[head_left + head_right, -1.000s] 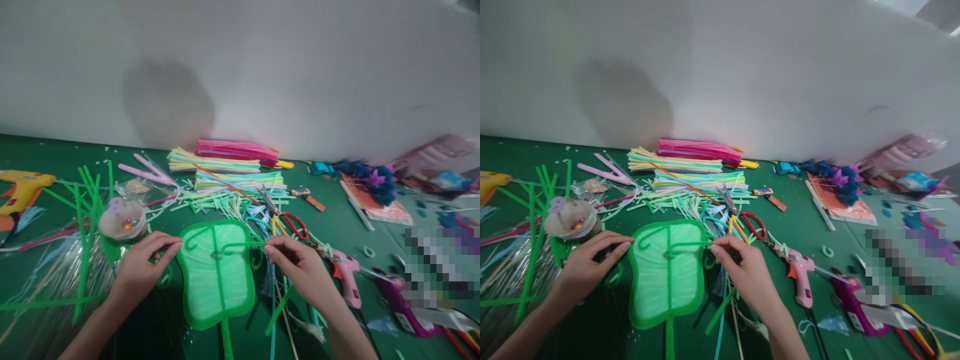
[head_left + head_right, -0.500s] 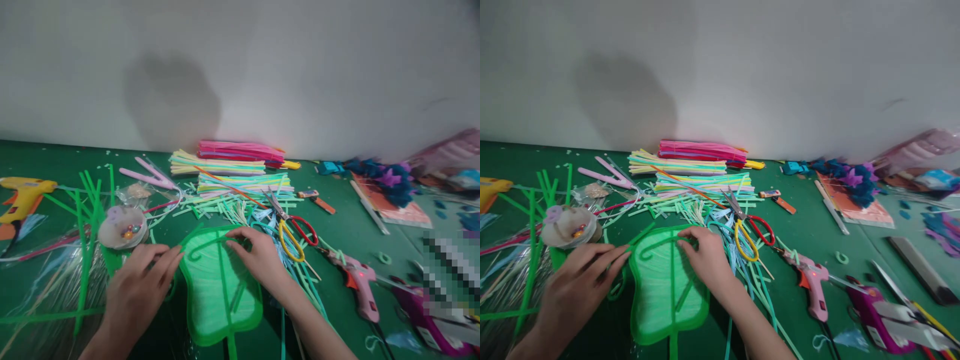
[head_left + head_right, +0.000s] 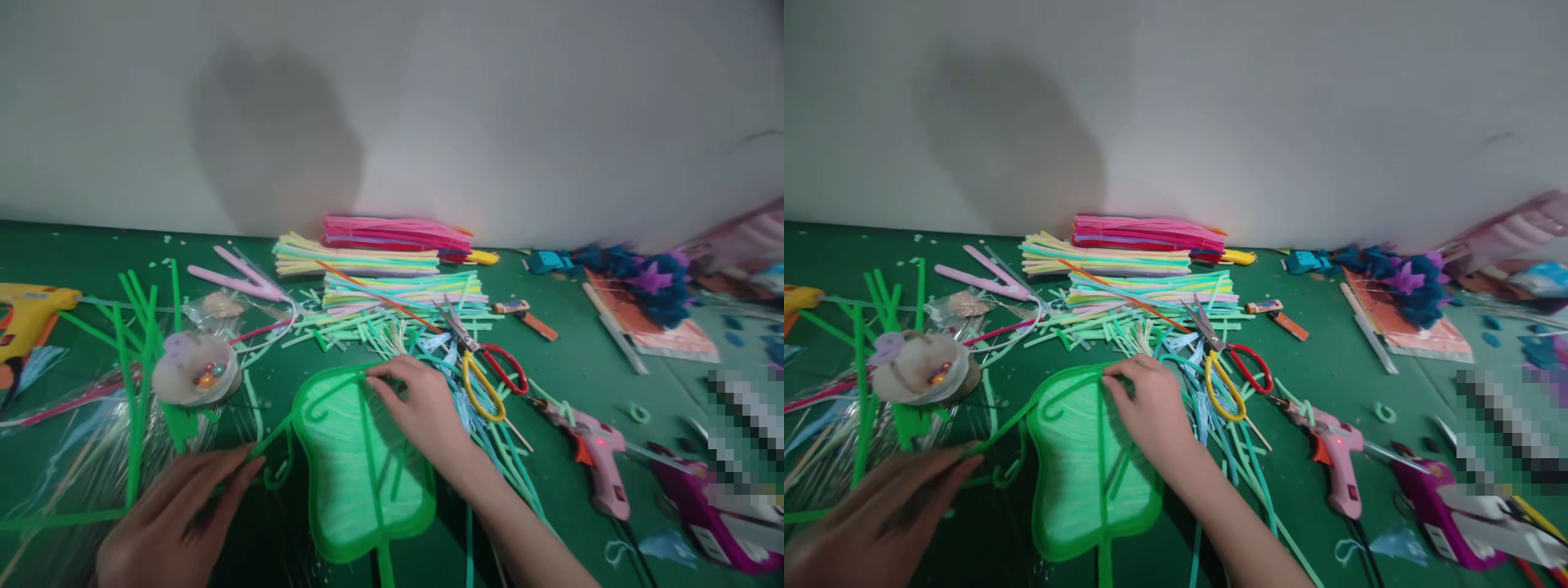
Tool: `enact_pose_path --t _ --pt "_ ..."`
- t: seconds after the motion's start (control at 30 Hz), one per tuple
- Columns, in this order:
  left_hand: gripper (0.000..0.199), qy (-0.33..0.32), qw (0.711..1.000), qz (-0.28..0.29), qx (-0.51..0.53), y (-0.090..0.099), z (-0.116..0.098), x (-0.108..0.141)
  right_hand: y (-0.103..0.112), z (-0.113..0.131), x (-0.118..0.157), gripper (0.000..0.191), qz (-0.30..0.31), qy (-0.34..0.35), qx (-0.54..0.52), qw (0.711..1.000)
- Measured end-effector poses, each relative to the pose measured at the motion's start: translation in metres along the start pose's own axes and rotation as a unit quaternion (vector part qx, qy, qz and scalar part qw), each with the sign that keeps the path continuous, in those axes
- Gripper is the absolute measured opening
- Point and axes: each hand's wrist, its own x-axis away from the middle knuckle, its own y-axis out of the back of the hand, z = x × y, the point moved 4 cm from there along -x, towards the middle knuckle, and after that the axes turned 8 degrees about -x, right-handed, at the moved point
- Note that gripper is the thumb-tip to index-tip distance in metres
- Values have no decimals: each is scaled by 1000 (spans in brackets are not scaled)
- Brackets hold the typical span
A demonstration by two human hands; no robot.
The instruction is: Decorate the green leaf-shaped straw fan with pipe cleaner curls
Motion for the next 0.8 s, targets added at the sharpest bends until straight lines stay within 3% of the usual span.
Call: enact_pose_path --t 0.1,0.2,0.3,0.37,0.47,0.53,0.67,0.73,0.8 --pt "20 170 980 69 83 -3 1 -13 7 5 3 7 -6 -87 -183 979" --pt "30 272 932 86 224 -9 -9 -30 12 14 6 19 -35 -151 -396 905" --pt "34 283 897 114 319 -17 -37 -50 14 27 8 25 -53 -164 -514 840" --pt "33 266 894 144 331 -23 -60 -62 15 35 7 27 -55 -153 -534 830" --pt "26 230 899 143 343 -29 -85 -74 20 42 6 28 -67 -140 -545 824" --pt "28 240 857 187 417 -40 -96 -77 23 44 7 27 -70 -146 -561 812" --pt "29 331 709 263 564 -62 -105 -75 28 48 9 24 -46 -147 -597 787" --pt "28 359 678 260 587 -68 -107 -75 30 49 10 22 -47 -134 -598 789" --pt "29 369 676 254 586 -70 -109 -74 30 50 11 21 -59 -116 -588 798"
